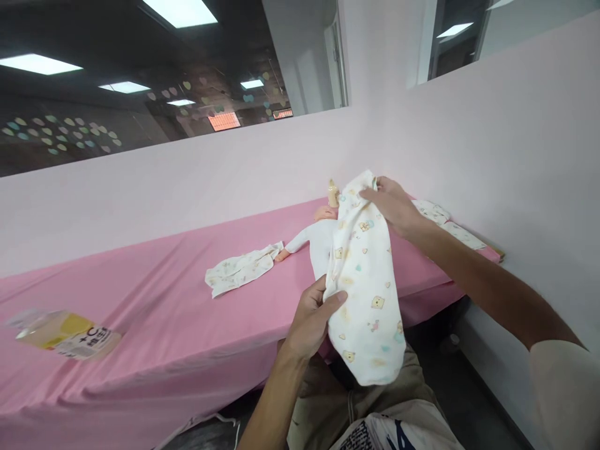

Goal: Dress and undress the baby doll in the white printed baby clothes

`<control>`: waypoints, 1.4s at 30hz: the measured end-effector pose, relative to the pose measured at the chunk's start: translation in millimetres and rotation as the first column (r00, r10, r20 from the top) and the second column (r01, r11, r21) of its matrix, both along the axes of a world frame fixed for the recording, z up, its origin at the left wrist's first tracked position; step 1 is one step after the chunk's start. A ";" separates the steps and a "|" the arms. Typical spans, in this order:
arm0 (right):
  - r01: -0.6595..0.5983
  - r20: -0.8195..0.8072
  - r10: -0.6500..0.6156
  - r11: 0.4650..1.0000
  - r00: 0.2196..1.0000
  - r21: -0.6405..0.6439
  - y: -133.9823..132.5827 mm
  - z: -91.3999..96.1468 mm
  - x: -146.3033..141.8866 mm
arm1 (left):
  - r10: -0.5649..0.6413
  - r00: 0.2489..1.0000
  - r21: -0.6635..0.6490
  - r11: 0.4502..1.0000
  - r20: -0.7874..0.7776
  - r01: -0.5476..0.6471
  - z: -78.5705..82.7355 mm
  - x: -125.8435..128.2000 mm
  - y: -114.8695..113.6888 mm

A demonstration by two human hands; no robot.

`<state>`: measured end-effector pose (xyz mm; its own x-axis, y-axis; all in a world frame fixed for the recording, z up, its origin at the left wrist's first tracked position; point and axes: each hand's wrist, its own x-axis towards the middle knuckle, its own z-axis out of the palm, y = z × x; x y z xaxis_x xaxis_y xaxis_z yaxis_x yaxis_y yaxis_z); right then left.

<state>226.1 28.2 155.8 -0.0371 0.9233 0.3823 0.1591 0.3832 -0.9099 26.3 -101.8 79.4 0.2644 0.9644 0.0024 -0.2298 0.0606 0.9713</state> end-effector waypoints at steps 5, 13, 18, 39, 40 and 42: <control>-0.116 0.246 0.165 0.972 0.955 -0.205 -13.0 -50.8 -0.4 | 0.172 0.931 0.310 0.948 -0.323 -0.068 19.5 -19.8 -3.1; -0.757 -0.197 0.731 0.637 0.653 -0.145 -91.7 -117.7 -45.1 | 0.340 0.843 0.561 0.826 -0.416 -0.057 20.2 -48.8 -10.6; -0.782 -0.552 0.609 0.609 0.569 -0.134 -130.8 -162.1 -92.6 | 0.451 0.852 0.199 0.890 -0.267 -0.409 -13.4 -50.5 -21.6; -0.169 -0.023 0.169 0.945 0.985 -0.279 -92.3 -179.1 7.0 | 0.566 0.027 0.328 0.516 -0.824 -0.791 -72.5 -222.1 28.8; 0.022 0.081 -0.004 0.975 0.997 -0.220 -80.4 -181.9 21.7 | 0.601 0.005 0.355 0.478 -0.799 -0.803 -77.7 -221.7 24.9; 0.353 0.294 -0.325 0.935 0.899 -0.046 -54.8 -190.1 54.2 | 0.652 0.003 0.364 0.427 -0.758 -0.828 -88.3 -219.3 18.0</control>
